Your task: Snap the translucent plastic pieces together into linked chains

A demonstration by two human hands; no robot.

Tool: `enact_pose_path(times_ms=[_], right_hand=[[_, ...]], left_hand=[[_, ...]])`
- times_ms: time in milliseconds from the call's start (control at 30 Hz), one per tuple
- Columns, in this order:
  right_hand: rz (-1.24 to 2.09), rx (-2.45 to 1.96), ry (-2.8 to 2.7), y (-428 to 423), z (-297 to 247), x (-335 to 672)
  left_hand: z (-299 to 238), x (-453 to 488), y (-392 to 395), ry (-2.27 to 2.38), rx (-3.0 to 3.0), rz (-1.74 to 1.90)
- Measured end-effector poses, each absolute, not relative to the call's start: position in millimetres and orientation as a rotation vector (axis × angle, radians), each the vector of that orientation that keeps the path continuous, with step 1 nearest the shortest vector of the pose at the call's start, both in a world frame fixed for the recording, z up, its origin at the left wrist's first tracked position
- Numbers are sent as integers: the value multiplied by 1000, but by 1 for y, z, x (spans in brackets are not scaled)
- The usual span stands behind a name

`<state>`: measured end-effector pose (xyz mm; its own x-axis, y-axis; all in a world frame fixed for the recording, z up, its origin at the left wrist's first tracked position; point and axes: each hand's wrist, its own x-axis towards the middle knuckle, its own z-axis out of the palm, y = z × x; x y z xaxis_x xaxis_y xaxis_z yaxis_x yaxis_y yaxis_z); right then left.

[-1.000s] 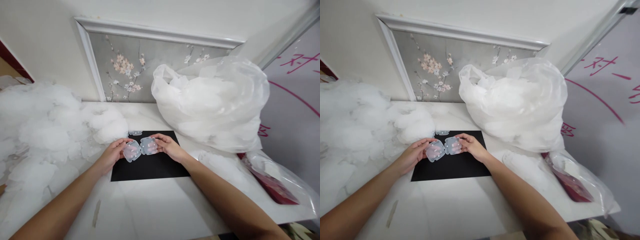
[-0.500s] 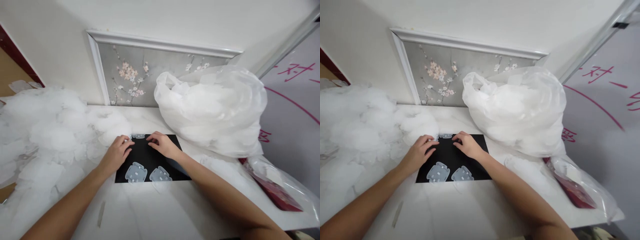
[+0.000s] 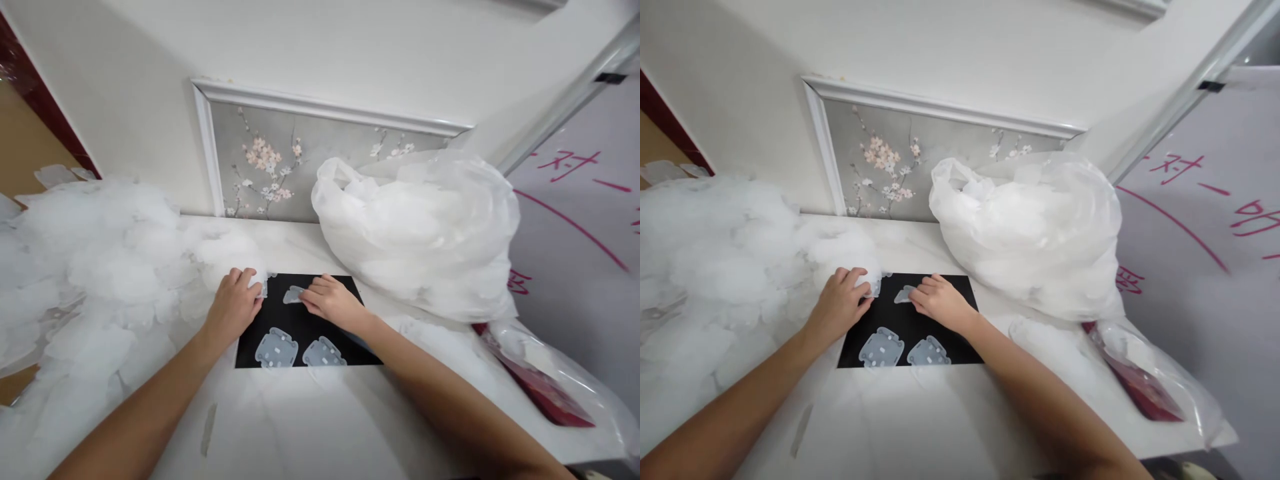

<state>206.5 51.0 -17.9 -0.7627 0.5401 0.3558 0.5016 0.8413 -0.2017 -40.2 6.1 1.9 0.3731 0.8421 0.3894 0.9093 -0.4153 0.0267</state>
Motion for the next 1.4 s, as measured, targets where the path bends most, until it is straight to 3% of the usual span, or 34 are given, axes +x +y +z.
enact_pose_path(times_ms=[200, 433, 700, 833, 967, 1400], right_hand=[[417, -827, -2534, 32, -27, 232], [577, -908, -2319, 32, -28, 226], [1527, -1045, -1200, 26, -27, 217], [1811, -977, -940, 31, -32, 223], [1914, -869, -887, 33, -31, 228], [1889, -727, -1010, 29, -27, 226]], left_hand=[[-4, -28, 2, -1571, -2731, -632], [6, -23, -7, -2089, -2594, -1477], [-2, -21, 0, -2792, -2548, -2020], [4, -22, 2, -2928, -2482, -2289], [5, -24, 4, -2945, -2500, -2428], [9, -23, 4, -2975, -2586, -2374]])
